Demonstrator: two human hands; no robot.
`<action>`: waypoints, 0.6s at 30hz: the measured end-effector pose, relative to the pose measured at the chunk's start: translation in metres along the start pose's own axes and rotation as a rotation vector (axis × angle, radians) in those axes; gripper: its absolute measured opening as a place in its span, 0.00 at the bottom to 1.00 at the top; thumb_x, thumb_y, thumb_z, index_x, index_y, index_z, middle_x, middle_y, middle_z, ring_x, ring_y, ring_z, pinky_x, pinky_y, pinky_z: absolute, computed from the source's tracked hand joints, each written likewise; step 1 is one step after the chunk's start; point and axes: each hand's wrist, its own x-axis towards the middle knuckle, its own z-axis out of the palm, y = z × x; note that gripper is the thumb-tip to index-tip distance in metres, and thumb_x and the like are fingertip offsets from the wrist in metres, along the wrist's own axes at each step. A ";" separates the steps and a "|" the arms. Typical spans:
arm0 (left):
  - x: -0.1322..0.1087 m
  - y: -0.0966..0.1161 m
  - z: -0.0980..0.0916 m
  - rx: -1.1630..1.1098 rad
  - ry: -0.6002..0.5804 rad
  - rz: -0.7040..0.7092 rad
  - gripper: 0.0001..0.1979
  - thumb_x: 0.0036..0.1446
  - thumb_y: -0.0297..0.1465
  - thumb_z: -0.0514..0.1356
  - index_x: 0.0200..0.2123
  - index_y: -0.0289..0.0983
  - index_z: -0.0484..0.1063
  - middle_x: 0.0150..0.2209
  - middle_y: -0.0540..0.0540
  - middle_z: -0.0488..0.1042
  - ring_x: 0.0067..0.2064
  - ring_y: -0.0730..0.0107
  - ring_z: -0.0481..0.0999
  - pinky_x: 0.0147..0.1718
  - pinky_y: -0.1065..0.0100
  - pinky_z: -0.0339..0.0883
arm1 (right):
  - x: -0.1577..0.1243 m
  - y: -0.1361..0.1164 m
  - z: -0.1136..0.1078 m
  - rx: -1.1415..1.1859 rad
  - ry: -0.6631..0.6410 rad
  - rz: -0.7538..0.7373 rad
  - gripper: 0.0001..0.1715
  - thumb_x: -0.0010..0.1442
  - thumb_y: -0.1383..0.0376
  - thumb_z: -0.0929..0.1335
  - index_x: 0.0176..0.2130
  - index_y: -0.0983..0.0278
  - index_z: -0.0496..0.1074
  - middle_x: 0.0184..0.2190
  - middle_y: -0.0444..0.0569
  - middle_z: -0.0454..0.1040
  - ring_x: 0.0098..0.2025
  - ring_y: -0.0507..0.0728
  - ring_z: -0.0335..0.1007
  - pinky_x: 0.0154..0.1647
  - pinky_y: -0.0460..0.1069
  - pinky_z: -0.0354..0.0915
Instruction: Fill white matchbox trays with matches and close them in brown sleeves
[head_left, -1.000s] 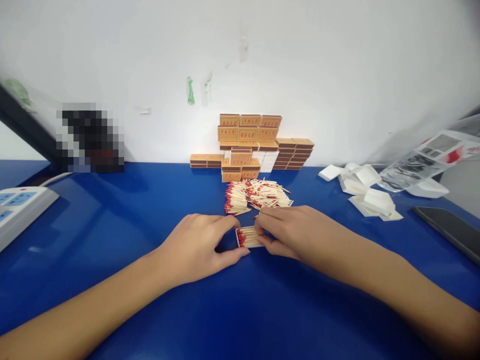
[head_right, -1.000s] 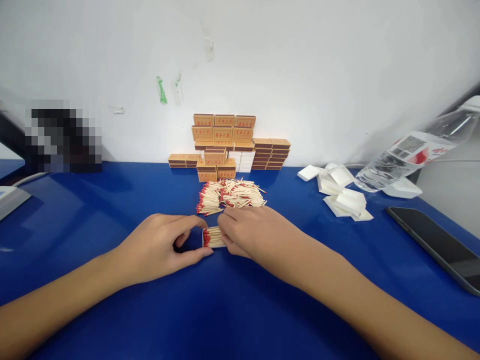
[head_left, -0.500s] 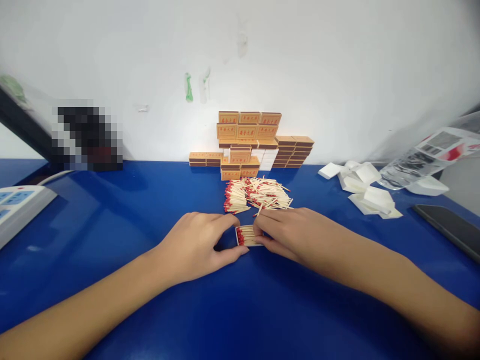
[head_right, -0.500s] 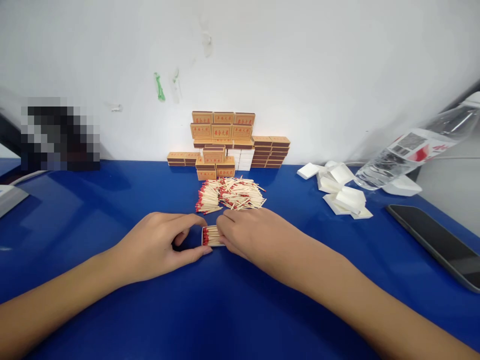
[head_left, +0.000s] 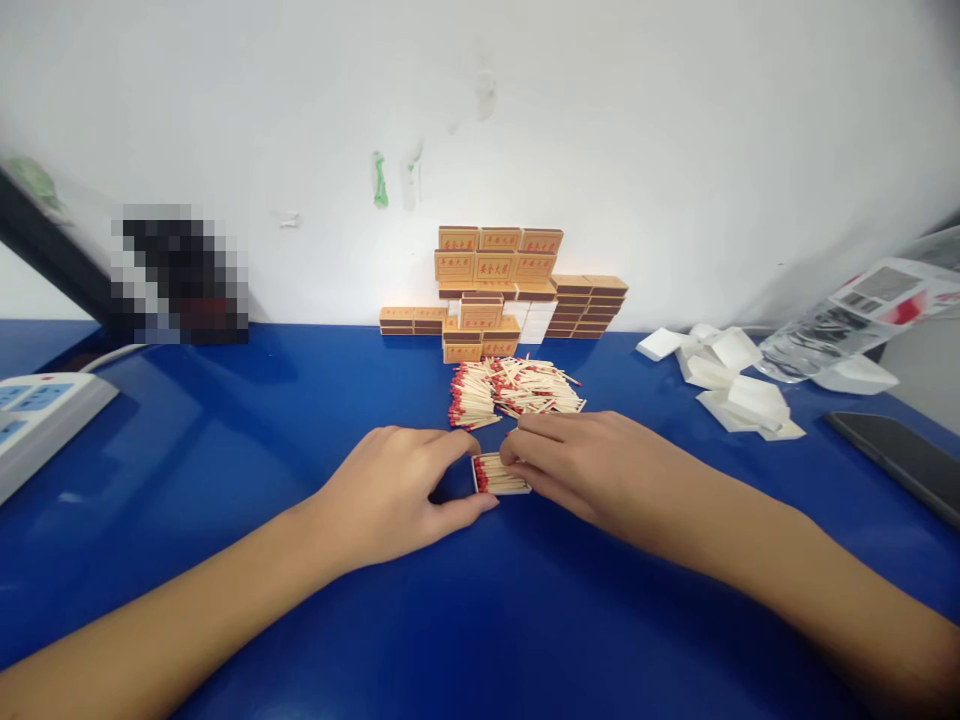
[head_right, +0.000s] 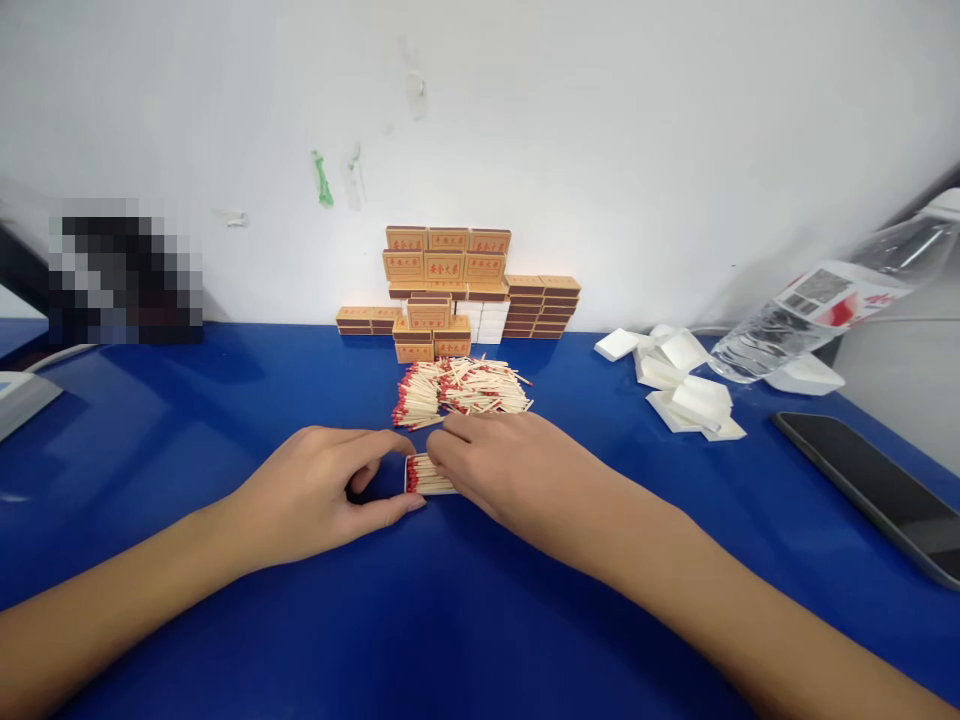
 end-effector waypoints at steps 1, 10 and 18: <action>0.000 0.000 0.000 -0.003 -0.003 -0.001 0.14 0.64 0.43 0.67 0.46 0.39 0.78 0.24 0.55 0.70 0.24 0.71 0.71 0.25 0.68 0.57 | 0.000 -0.001 -0.001 0.029 -0.001 0.002 0.08 0.72 0.72 0.66 0.41 0.63 0.74 0.37 0.48 0.78 0.34 0.56 0.75 0.33 0.50 0.60; 0.000 0.000 0.001 -0.002 0.017 0.007 0.14 0.64 0.43 0.67 0.44 0.39 0.78 0.23 0.55 0.70 0.23 0.72 0.70 0.25 0.69 0.57 | -0.002 -0.001 0.001 0.120 0.052 -0.008 0.10 0.73 0.67 0.66 0.37 0.63 0.74 0.35 0.47 0.78 0.32 0.54 0.72 0.33 0.50 0.59; -0.002 -0.001 0.001 -0.023 0.013 0.003 0.14 0.64 0.43 0.66 0.45 0.39 0.78 0.22 0.56 0.67 0.22 0.73 0.67 0.25 0.69 0.55 | 0.001 0.022 -0.001 0.099 0.238 0.162 0.11 0.71 0.67 0.66 0.35 0.63 0.74 0.31 0.47 0.77 0.29 0.53 0.68 0.32 0.49 0.57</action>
